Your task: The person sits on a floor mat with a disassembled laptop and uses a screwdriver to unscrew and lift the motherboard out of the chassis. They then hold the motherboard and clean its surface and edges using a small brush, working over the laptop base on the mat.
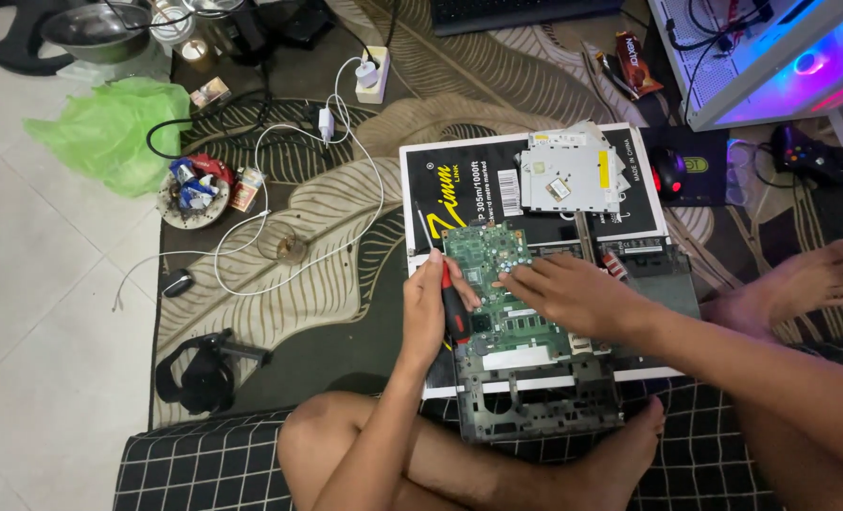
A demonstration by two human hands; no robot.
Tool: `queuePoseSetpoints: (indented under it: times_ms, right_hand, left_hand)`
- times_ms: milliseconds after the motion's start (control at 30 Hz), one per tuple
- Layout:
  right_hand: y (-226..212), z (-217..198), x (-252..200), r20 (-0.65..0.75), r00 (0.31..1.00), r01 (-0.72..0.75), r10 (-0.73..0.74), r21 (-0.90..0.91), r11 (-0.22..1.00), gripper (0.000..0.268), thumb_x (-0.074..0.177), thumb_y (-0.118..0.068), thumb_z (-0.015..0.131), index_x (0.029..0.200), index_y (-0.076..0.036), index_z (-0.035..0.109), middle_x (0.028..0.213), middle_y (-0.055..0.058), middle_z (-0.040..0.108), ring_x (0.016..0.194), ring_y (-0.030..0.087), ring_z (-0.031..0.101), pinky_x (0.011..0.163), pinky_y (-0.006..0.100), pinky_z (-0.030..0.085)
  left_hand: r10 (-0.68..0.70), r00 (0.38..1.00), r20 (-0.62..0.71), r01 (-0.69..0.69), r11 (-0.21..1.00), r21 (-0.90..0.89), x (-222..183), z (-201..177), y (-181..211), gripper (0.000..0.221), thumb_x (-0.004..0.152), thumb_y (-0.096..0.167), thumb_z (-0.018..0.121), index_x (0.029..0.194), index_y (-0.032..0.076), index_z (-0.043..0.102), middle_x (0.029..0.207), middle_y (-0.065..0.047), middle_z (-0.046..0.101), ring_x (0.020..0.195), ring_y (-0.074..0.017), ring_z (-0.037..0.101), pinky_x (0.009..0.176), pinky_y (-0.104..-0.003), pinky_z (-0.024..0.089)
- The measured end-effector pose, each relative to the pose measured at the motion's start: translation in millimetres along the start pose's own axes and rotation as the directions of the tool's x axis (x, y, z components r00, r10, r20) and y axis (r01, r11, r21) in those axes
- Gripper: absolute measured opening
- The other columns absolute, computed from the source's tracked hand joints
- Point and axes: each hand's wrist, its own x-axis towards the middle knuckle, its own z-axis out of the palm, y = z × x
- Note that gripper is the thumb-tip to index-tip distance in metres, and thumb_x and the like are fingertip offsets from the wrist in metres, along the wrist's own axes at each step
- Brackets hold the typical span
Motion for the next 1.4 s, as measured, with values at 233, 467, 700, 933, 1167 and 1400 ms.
queuePoseSetpoints:
  times_ms: [233,467,700,933,1167,1400]
  right_hand:
    - [-7.7,-16.2,4.9,0.075,0.996,-0.056,0.056,-0.011,0.998,0.055,0.092,-0.005,0.066,0.143,-0.003,0.045,0.129,0.017,0.053,0.107,0.033,0.066,0.088,0.046,0.054]
    - [-16.8,-5.6,15.3,0.029,0.998,-0.057,0.06,-0.089,0.994,0.045,0.092,-0.01,0.069,0.134,0.001,0.056,0.127,0.018,0.056,0.097,0.03,0.067,0.079,0.043,0.056]
    - [-25.6,-33.5,12.1,0.093,0.952,-0.305,0.292,0.191,0.933,0.042,0.09,-0.001,0.066,0.131,-0.005,0.061,0.122,0.01,0.055,0.092,0.028,0.068,0.07,0.039,0.059]
    - [-27.3,-20.1,11.0,0.15,0.964,-0.223,0.22,0.007,0.975,0.053,0.088,-0.001,0.07,0.138,-0.003,0.053,0.127,0.015,0.055,0.1,0.032,0.069,0.075,0.043,0.059]
    - [-30.0,-17.0,8.6,0.089,0.954,-0.293,0.287,0.066,0.954,0.044,0.093,-0.005,0.066,0.135,-0.004,0.054,0.13,0.014,0.054,0.097,0.033,0.069,0.077,0.046,0.06]
    - [-29.7,-36.9,6.4,0.204,0.87,-0.466,0.448,0.64,0.612,0.044,0.101,-0.006,0.045,0.144,-0.006,0.049,0.135,0.016,0.047,0.089,0.037,0.069,0.068,0.054,0.062]
  left_hand:
    - [0.012,1.0,-0.003,-0.012,1.0,0.012,0.0,1.1,-0.9,0.045,0.115,0.031,0.036,0.085,0.005,0.057,0.054,-0.02,0.066,0.046,-0.0214,0.064,0.049,-0.024,0.052]
    - [0.003,1.0,-0.016,-0.003,1.0,0.006,1.7,0.0,-0.5,0.045,0.114,0.031,0.036,0.085,0.005,0.057,0.054,-0.02,0.066,0.046,-0.0213,0.064,0.05,-0.025,0.052]
    - [-0.008,1.0,-0.024,0.009,1.0,0.014,0.7,2.0,3.0,0.045,0.114,0.031,0.037,0.085,0.004,0.057,0.054,-0.021,0.066,0.046,-0.0224,0.064,0.051,-0.026,0.053]
    - [-0.02,0.999,-0.03,0.02,1.0,0.005,-0.6,2.1,3.7,0.044,0.114,0.032,0.036,0.086,0.005,0.056,0.054,-0.02,0.066,0.046,-0.0217,0.064,0.05,-0.026,0.052]
    - [-0.014,1.0,-0.028,0.015,1.0,0.008,0.0,1.8,2.7,0.044,0.114,0.032,0.036,0.086,0.005,0.056,0.053,-0.021,0.066,0.045,-0.0228,0.063,0.05,-0.027,0.052]
    - [-0.009,1.0,-0.023,0.01,1.0,0.021,0.8,-0.1,-0.4,0.045,0.114,0.033,0.037,0.085,0.005,0.057,0.054,-0.021,0.066,0.045,-0.023,0.064,0.05,-0.027,0.052]
